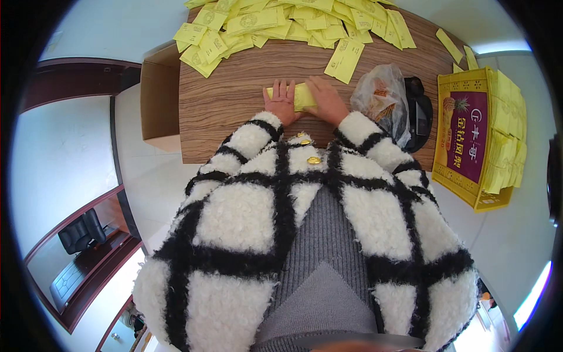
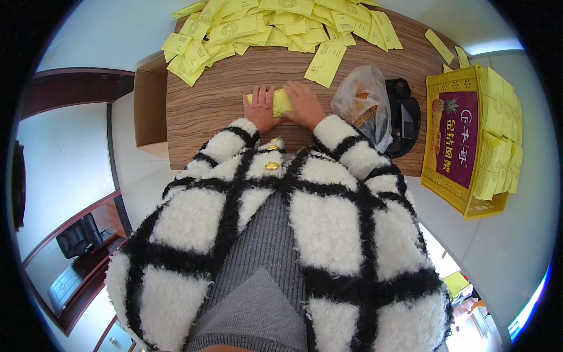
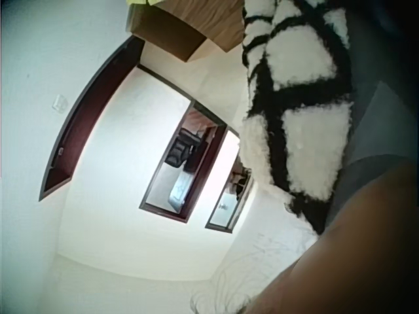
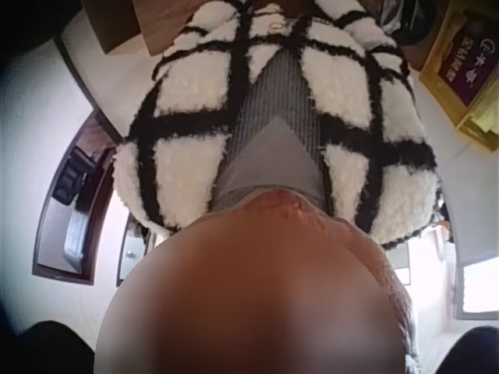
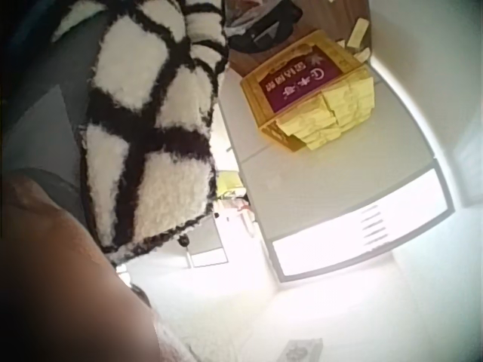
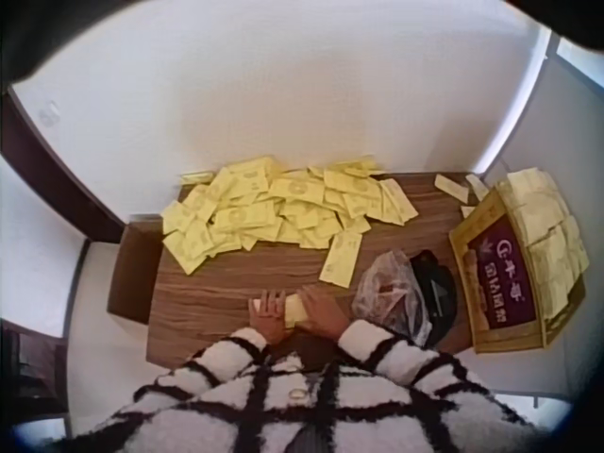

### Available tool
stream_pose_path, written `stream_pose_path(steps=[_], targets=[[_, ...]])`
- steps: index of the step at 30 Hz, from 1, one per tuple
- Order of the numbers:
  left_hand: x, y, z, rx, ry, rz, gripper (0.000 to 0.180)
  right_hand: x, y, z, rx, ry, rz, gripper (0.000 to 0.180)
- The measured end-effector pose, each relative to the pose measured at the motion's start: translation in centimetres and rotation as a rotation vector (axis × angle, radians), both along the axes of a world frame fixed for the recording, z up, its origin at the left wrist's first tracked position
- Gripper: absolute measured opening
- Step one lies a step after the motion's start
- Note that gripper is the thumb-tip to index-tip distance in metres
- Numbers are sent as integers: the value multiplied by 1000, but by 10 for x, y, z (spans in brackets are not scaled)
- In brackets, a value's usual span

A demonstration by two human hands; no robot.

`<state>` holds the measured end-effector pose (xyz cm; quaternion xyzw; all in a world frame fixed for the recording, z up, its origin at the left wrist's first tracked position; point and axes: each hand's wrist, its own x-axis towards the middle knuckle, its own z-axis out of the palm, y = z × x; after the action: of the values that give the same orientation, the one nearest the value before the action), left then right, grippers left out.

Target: Folding yellow papers and stacking them neatly on a table.

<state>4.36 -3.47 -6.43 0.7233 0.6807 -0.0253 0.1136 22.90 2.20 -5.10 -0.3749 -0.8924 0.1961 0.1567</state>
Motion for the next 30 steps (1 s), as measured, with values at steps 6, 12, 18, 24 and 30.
stream_pose_path(steps=[6,12,18,24,30], targets=[[0,13,-2,47,-38,-33,110,-11,12,-2,-16,-189,62,86],[-24,29,4,24,-132,-97,107,-14,32,-10,-71,-284,65,88],[-38,55,2,7,-211,-102,98,-15,53,-20,-33,-259,27,92],[-43,68,-3,14,-194,-123,98,-18,63,-17,-99,-299,6,101],[-39,64,2,-37,-181,-111,101,-12,61,-19,-64,-218,47,94]])
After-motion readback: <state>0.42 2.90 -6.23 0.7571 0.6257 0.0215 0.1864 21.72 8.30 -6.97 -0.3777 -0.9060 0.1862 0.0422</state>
